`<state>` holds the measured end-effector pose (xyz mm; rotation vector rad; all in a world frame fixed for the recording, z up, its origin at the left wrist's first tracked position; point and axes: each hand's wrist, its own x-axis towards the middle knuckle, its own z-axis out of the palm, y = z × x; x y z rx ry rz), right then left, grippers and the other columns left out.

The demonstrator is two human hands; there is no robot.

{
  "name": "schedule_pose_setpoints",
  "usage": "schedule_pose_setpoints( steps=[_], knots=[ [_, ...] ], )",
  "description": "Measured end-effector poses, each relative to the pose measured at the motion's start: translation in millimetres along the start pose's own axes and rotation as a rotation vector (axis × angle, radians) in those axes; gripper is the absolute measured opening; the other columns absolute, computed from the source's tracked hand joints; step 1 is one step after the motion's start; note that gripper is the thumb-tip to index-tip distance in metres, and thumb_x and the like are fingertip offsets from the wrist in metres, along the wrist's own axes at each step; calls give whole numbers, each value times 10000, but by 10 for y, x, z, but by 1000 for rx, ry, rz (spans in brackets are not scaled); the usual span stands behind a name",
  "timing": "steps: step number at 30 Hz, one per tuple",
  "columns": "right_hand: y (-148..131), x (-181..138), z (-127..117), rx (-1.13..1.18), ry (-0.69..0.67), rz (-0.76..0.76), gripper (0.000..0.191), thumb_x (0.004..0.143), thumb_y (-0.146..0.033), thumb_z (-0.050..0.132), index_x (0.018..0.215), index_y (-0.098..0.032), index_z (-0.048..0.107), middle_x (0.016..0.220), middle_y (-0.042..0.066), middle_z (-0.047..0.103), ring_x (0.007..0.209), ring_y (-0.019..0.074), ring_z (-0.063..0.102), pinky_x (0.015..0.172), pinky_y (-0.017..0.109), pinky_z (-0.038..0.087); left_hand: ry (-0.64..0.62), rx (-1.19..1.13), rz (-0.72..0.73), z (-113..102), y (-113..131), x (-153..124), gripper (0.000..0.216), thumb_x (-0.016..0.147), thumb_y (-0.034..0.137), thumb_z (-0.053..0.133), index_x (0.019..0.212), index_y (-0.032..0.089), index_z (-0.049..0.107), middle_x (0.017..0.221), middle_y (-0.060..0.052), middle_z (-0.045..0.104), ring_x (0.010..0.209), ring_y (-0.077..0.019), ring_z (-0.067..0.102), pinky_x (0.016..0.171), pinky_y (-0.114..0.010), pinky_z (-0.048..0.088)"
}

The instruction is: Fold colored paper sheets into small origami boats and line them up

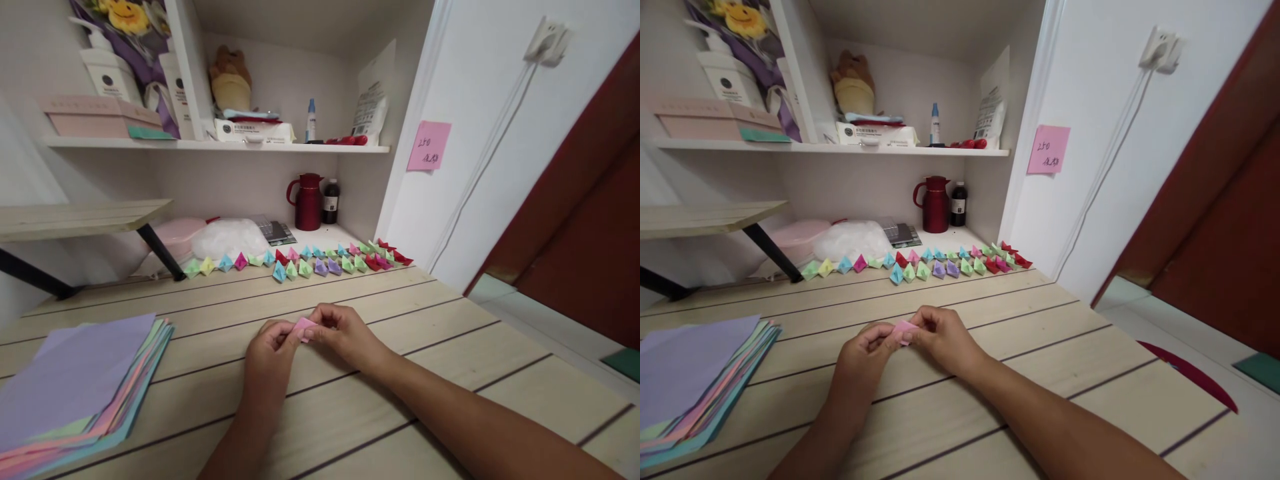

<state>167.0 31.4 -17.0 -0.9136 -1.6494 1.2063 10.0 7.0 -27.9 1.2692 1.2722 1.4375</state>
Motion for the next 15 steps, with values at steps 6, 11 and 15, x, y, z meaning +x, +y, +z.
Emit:
schedule_pose_setpoints(
  steps=[6, 11, 15],
  knots=[
    [30, 16, 4, 88, -8, 41, 346, 677, -464, 768, 662, -163, 597, 662, 21, 660, 635, 142, 578, 636, 267, 437, -67, -30, -32, 3, -41, -8, 145, 683, 322, 719, 706, 179, 725, 727, -40, 704, 681, -177, 627, 661, -255, 470],
    [94, 47, 17, 154, -7, 68, 375, 646, -479, 786, 660, -165, 582, 647, 16, 662, 620, 141, 587, 643, 271, 442, -56, -75, -75, 34, -8, -3, 203, 629, 359, 751, 677, 166, 711, 652, -37, 709, 616, -167, 611, 619, -252, 464],
    [68, 53, 48, 249, 33, 117, 399, 602, -476, 812, 638, -161, 570, 591, -3, 641, 579, 129, 574, 618, 261, 429, -49, -99, -62, 54, -30, 1, 216, 636, 368, 747, 708, 168, 709, 593, -17, 677, 607, -172, 616, 624, -264, 478]
  ],
)
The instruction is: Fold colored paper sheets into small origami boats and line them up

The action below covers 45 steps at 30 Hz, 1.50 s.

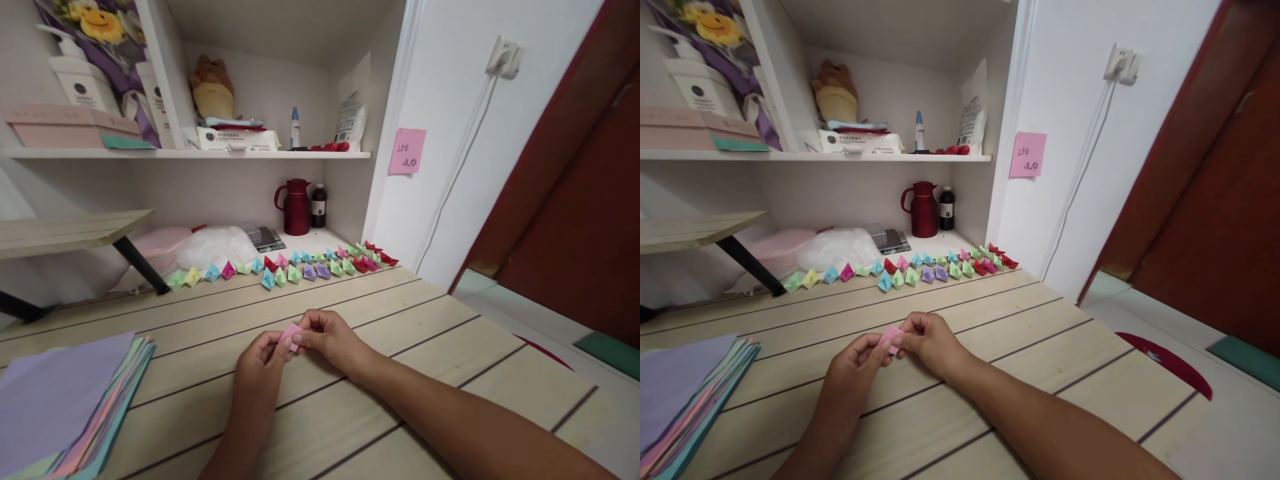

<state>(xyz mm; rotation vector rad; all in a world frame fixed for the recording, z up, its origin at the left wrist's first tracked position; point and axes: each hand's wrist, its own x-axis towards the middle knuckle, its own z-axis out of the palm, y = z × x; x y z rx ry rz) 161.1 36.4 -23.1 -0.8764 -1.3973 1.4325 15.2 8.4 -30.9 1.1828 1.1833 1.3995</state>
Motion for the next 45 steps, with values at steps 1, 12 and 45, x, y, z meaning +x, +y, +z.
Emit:
schedule_pose_setpoints(
  steps=[1, 12, 45],
  knots=[
    [-13, -2, 8, 25, 12, 16, 404, 589, -474, 819, 637, -158, 572, 578, -6, 636, 567, 125, 569, 610, 256, 424, 1, 1, 7, 1, -15, 2, 213, 643, 363, 743, 725, 169, 708, 596, -14, 674, 606, -169, 615, 622, -261, 478],
    [-26, 3, -13, 176, 90, 93, 364, 588, -410, 844, 653, -148, 599, 586, -2, 650, 553, 105, 566, 591, 233, 404, 42, 7, -20, 29, 87, -55, 216, 644, 353, 714, 753, 169, 684, 666, -25, 687, 594, -156, 605, 600, -267, 483],
    [-42, -36, -70, -368, 129, -378, 118, 836, -291, 658, 827, -186, 711, 752, 19, 656, 709, 146, 589, 670, 268, 455, 53, -123, -98, -85, 77, -49, 411, 748, 511, 655, 537, 180, 532, 498, 70, 375, 521, -96, 358, 568, -231, 354]
  ],
)
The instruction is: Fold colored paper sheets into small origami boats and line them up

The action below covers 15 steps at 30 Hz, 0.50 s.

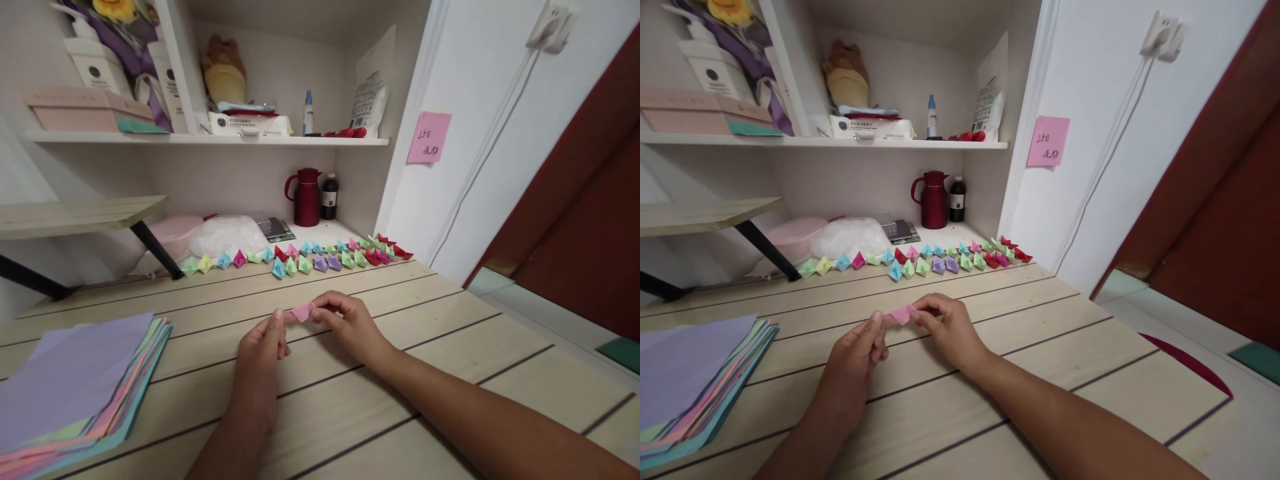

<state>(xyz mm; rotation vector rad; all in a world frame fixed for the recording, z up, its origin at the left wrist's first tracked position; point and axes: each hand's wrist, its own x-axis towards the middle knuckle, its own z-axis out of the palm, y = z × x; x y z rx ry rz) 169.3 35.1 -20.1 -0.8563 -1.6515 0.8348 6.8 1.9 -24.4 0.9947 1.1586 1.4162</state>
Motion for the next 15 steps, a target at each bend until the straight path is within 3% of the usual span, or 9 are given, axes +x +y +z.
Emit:
schedule_pose_setpoints(
  steps=[3, 8, 11, 15],
  knots=[
    [-83, -26, -38, -274, 37, -300, 150, 882, -181, 586, 910, -220, 727, 834, 43, 680, 805, 162, 613, 726, 287, 465, 6, -51, -2, -5, -14, -4, 415, 773, 525, 638, 565, 179, 544, 509, 67, 385, 534, -96, 358, 571, -229, 355],
    [-202, -57, -73, -589, 106, -648, 300, 881, -81, 550, 1040, -277, 711, 880, 43, 694, 805, 159, 613, 728, 313, 437, -84, -93, 24, 58, -48, -20, 365, 778, 506, 653, 892, 163, 696, 816, -35, 666, 845, -175, 586, 793, -278, 448],
    [-211, -55, -77, -627, 123, -675, 299, 881, -77, 560, 1052, -278, 701, 889, 37, 696, 801, 151, 617, 724, 309, 429, -25, -91, 54, 81, -48, -30, 459, 827, 553, 571, 1071, 174, 659, 1062, -90, 671, 1023, -224, 597, 901, -343, 450],
    [-158, -30, -82, -562, 106, -549, 209, 909, -133, 558, 1002, -257, 699, 875, 33, 694, 832, 152, 632, 740, 299, 435, 142, 53, 209, 66, -33, -12, 488, 808, 527, 604, 1209, 250, 578, 1261, -94, 575, 1199, -247, 522, 972, -384, 427]
  ],
)
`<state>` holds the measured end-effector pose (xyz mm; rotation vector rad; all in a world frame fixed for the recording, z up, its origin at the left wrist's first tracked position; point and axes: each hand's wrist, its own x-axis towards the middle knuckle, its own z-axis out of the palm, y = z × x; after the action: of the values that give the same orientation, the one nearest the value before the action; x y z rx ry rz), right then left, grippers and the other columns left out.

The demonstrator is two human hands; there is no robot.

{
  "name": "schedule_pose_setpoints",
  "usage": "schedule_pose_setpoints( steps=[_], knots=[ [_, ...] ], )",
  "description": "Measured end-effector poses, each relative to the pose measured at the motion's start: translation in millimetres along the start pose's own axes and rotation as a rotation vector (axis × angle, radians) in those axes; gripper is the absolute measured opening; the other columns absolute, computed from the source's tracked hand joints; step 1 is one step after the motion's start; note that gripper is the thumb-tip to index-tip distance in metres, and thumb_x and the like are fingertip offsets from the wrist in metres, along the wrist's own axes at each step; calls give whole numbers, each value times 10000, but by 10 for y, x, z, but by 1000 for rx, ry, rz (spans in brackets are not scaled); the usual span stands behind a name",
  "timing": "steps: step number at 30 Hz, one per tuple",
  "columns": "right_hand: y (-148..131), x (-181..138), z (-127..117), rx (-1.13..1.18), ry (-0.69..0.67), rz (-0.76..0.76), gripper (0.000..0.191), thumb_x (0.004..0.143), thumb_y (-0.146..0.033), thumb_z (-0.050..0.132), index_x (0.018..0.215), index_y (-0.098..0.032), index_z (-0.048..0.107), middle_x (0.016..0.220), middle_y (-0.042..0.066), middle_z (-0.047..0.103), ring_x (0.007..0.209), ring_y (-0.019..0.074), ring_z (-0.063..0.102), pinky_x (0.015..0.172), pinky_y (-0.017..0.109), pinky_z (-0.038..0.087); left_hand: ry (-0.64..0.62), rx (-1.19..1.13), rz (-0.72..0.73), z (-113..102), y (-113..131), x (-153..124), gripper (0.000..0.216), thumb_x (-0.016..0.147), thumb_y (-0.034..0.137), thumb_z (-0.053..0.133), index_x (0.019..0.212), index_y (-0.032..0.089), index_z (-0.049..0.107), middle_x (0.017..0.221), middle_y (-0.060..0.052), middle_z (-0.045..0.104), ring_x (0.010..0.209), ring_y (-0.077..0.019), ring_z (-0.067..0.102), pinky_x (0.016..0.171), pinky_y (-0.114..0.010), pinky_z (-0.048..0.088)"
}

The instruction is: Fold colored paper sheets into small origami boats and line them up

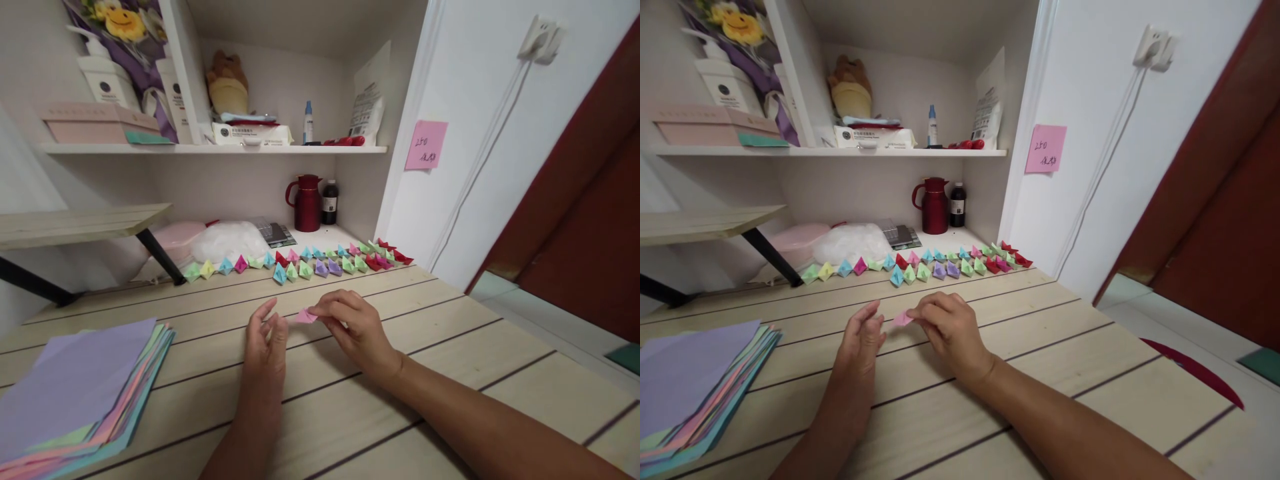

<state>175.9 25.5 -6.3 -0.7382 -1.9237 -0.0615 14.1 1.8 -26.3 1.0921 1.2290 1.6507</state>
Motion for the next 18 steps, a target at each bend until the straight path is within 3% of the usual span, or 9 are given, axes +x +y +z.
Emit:
schedule_pose_setpoints(
  steps=[3, 7, 11, 14, 18],
  knots=[
    [45, -15, 30, 56, -46, 74, 149, 911, -163, 567, 955, -234, 690, 861, 36, 697, 847, 164, 635, 754, 302, 439, -45, 192, 194, -2, 43, 3, 349, 728, 387, 712, 1050, 259, 674, 1228, -72, 593, 1179, -247, 535, 976, -364, 423],
    [48, -17, 54, 136, -125, 189, 79, 883, -178, 607, 860, -199, 680, 838, 36, 699, 813, 168, 624, 765, 305, 438, -98, 332, 270, 9, 129, -31, 121, 751, 335, 683, 784, 228, 728, 864, -33, 706, 882, -203, 646, 865, -312, 467],
    [10, 2, 70, 347, -216, 423, 82, 845, -236, 649, 793, -181, 681, 788, 23, 681, 758, 156, 603, 717, 274, 448, -94, 259, 60, -1, 135, -24, 171, 736, 356, 684, 786, 201, 736, 786, -29, 731, 815, -207, 662, 795, -301, 483],
    [10, -17, 116, 547, -310, 614, 135, 762, -261, 722, 861, -179, 681, 755, -5, 662, 708, 136, 579, 648, 237, 441, -110, 114, -125, -6, 94, -8, 237, 697, 367, 707, 834, 176, 738, 743, -27, 734, 758, -200, 663, 731, -285, 491],
    [29, -72, 197, 677, -362, 774, 221, 704, -327, 760, 724, -149, 631, 621, -21, 624, 583, 112, 550, 550, 213, 405, -145, 22, -216, -7, 54, -17, 293, 670, 366, 736, 868, 150, 742, 735, -30, 733, 757, -189, 652, 725, -268, 482]
  ],
)
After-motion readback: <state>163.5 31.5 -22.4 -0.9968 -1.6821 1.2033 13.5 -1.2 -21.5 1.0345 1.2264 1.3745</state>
